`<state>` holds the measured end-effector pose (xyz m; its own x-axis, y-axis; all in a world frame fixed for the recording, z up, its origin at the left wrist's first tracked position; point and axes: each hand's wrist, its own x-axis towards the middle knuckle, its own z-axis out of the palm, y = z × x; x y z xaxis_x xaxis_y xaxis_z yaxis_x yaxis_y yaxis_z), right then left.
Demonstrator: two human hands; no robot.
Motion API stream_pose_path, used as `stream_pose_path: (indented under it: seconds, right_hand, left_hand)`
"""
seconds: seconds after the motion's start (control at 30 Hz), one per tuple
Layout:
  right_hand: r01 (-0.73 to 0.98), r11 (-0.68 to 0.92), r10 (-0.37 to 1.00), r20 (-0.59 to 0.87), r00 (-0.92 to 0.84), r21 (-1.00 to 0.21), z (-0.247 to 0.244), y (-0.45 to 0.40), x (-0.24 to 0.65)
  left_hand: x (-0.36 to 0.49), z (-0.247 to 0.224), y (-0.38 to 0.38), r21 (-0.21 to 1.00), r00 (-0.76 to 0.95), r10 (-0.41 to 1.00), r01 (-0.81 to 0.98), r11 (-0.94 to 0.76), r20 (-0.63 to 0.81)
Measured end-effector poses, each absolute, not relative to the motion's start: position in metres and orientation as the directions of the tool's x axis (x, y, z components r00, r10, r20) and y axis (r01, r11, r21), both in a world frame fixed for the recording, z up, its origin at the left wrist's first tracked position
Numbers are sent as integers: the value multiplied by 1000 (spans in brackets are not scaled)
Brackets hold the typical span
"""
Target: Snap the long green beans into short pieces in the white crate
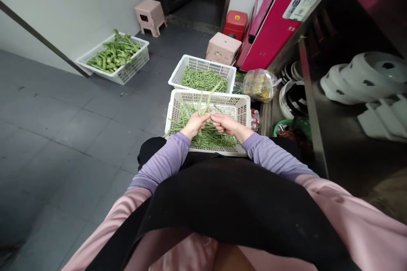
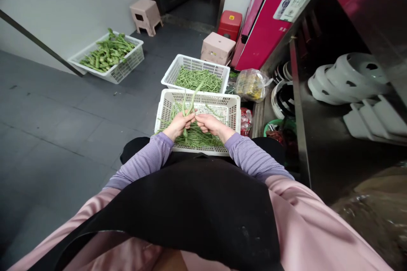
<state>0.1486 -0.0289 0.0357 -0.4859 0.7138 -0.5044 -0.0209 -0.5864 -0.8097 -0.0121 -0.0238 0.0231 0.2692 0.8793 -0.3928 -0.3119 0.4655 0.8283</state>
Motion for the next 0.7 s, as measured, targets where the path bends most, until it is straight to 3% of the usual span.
stream_pose_path:
  seconds: [0.13, 0.3, 0.57, 0.7]
  right_hand:
    - [20, -570, 654, -468, -594, -822, 41, -43, 151]
    - [56, -522, 631, -430, -646, -851, 49, -55, 150]
    - [38, -579, 693, -517, -502, -814, 49, -59, 143]
    - [64, -555, 788, -548, -281, -830, 36, -63, 142]
  left_hand:
    - [-22, 28, -13, 707, 270, 860, -489, 510, -433]
    - [-28, 29, -4, 721, 110, 888, -543, 430, -447]
    - [-25, 26, 0, 910, -120, 933, -291, 295, -341]
    - [-23, 39, -21, 990, -267, 953, -43, 137, -144]
